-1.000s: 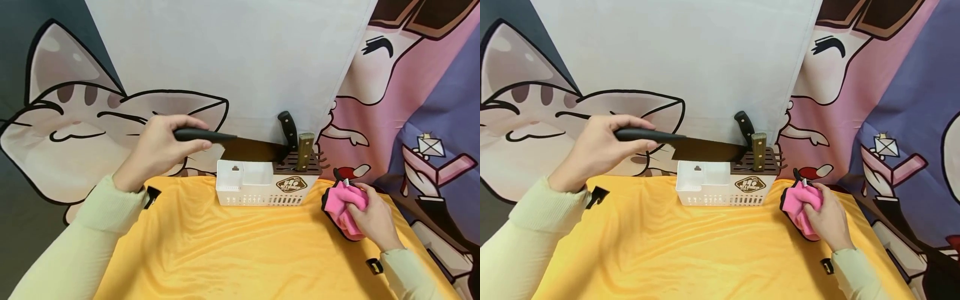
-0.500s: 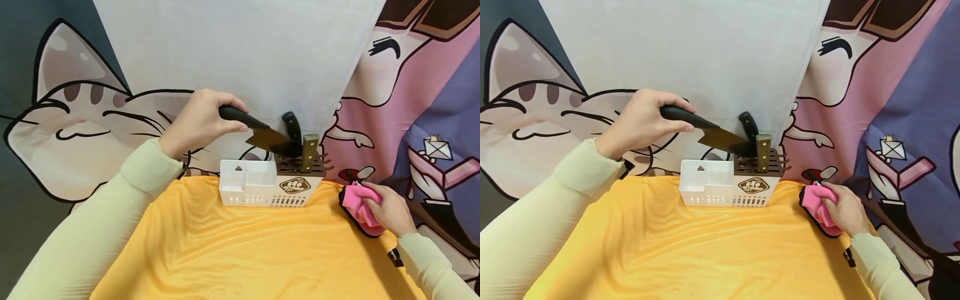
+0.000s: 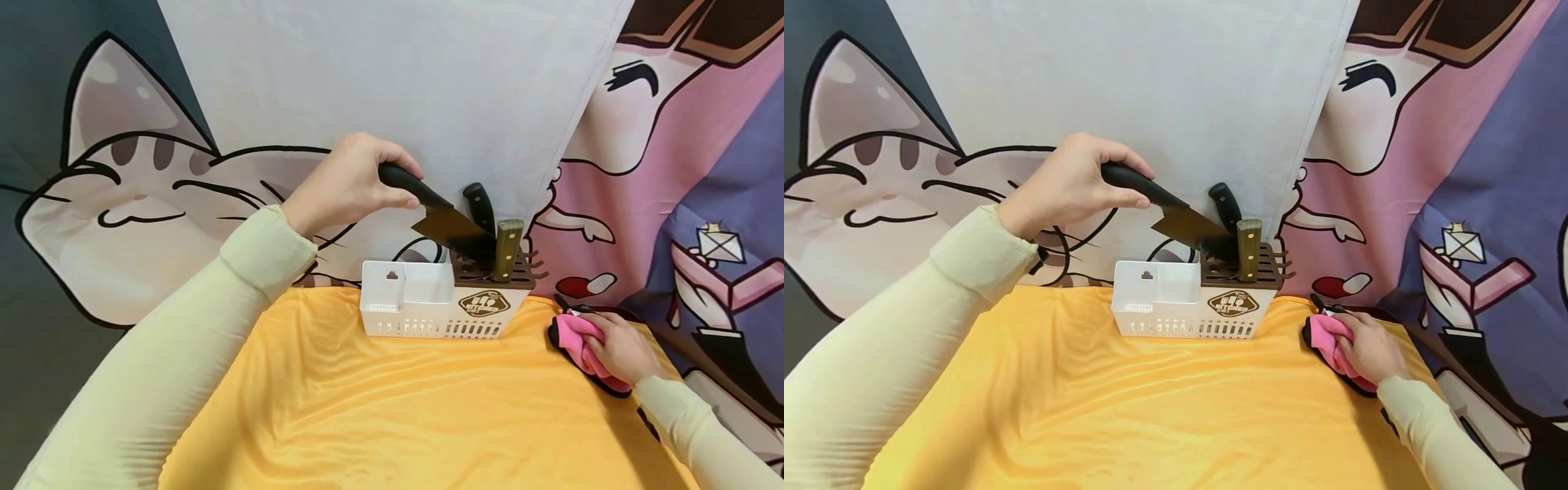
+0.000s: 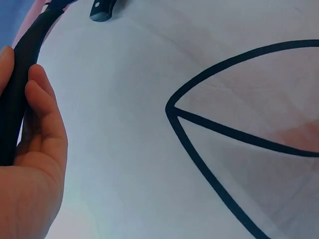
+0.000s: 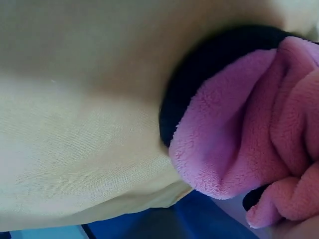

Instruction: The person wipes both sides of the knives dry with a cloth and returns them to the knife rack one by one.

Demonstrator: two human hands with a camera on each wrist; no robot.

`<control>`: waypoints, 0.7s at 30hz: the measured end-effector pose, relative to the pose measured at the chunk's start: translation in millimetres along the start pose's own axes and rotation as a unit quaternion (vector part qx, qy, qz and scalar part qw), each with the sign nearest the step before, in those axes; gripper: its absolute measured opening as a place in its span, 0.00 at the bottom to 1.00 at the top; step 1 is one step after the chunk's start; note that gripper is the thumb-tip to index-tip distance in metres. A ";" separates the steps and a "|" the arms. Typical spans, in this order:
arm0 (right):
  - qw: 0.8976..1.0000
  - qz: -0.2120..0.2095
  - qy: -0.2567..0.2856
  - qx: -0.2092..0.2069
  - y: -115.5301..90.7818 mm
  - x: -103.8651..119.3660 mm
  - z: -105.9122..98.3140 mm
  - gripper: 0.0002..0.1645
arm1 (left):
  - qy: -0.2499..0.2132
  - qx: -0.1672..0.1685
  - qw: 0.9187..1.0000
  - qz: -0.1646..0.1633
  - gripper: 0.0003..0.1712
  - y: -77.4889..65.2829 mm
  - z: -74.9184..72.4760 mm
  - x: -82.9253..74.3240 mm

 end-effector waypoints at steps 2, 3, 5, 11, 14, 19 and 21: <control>1.000 0.014 -0.008 0.027 3.1 -2.2 6.9 0.27 | 0.000 -0.014 1.000 0.001 0.17 3.3 0.3 -0.6; 0.999 0.018 -0.011 0.042 4.8 -2.5 10.6 0.27 | -0.001 -0.022 1.000 0.002 0.18 5.6 0.8 -1.0; 0.997 0.022 -0.015 0.069 8.0 -2.9 17.5 0.28 | -0.001 -0.034 0.999 0.004 0.18 11.2 2.9 -2.4; 0.995 0.018 -0.030 0.095 13.1 -1.4 28.0 0.28 | -0.010 -0.050 0.999 0.017 0.18 29.9 15.1 -11.7; 0.995 0.018 -0.032 0.094 13.9 -1.5 30.3 0.27 | -0.018 -0.054 0.998 0.023 0.18 38.4 22.4 -17.4; 0.996 0.007 -0.037 0.084 13.9 -0.4 33.5 0.25 | -0.026 -0.060 0.998 0.013 0.23 50.7 33.3 -21.9; 0.996 0.001 -0.041 0.079 14.1 -0.6 34.3 0.25 | -0.035 -0.074 0.996 0.019 0.25 54.0 35.7 -24.0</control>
Point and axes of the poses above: each hand's wrist, its own y-axis towards the middle knuckle, its own z-axis out of the palm, x = y × z, the point moved 9 cm from there along y, towards the middle knuckle, and after that the axes turned 7 degrees about x, right-handed, at the moved point
